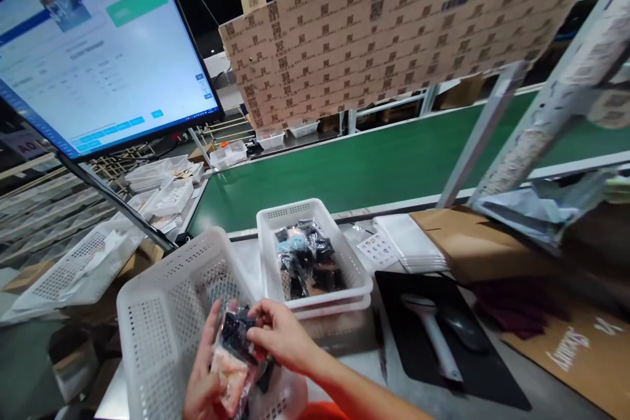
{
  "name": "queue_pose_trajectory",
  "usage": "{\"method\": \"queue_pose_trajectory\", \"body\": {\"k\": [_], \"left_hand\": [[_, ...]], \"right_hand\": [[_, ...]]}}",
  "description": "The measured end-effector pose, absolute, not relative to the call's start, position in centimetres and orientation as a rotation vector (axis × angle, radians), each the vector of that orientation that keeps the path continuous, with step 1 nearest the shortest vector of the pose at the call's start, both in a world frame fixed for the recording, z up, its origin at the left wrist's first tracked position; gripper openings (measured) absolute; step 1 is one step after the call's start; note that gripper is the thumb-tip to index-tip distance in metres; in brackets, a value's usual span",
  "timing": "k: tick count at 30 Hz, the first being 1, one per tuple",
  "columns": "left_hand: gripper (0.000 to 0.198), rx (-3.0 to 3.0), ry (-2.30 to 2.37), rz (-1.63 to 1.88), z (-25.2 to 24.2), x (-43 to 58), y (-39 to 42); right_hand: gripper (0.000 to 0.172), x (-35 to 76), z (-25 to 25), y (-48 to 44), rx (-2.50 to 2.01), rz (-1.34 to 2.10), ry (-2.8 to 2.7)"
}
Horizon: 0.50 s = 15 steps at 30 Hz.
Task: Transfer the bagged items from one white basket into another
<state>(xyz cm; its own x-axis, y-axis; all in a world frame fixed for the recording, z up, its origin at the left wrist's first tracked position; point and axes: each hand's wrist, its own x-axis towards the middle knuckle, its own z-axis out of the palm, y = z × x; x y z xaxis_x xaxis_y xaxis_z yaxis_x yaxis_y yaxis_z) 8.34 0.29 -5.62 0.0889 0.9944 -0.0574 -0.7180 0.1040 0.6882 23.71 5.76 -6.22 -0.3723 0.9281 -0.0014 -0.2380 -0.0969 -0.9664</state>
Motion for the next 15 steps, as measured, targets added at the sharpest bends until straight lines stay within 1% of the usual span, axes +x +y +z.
{"method": "queue_pose_trajectory", "body": {"k": [2, 4, 6, 8, 10, 11, 13, 15], "left_hand": [[0.109, 0.544, 0.687, 1.367, -6.1, 8.1, 0.3], [0.107, 0.539, 0.773, 1.347, -7.0, 7.2, 0.4], [0.091, 0.588, 0.879, 1.368, -8.2, 5.5, 0.6], [0.073, 0.722, 1.070, 1.418, -9.7, 3.3, 0.9], [0.061, 0.942, 1.334, 1.473, -11.5, 1.0, 1.1], [0.057, 1.088, 1.466, 1.485, -12.5, 0.1, 1.1], [0.050, 1.362, 1.708, 1.413, -14.8, -1.0, 1.0], [0.040, 1.501, 1.903, 1.241, -16.9, -1.2, 0.9]], "right_hand": [[0.030, 23.8, -6.1, 5.8, -0.824, 1.649, -1.198], [0.027, 24.4, -5.7, 6.3, -0.834, 1.564, -1.200], [0.031, 25.7, -5.1, 7.4, -0.861, 1.437, -1.170], [0.041, 27.9, -4.7, 9.3, -0.915, 1.309, -1.112], [0.053, 30.8, -4.5, 11.7, -1.038, 1.183, -1.076], [0.056, 32.3, -4.5, 13.0, -1.142, 1.094, -1.088], [0.057, 35.0, -5.0, 15.2, -1.387, 0.850, -1.181], [0.058, 36.7, -6.1, 16.5, -1.540, 0.583, -1.284]]}}
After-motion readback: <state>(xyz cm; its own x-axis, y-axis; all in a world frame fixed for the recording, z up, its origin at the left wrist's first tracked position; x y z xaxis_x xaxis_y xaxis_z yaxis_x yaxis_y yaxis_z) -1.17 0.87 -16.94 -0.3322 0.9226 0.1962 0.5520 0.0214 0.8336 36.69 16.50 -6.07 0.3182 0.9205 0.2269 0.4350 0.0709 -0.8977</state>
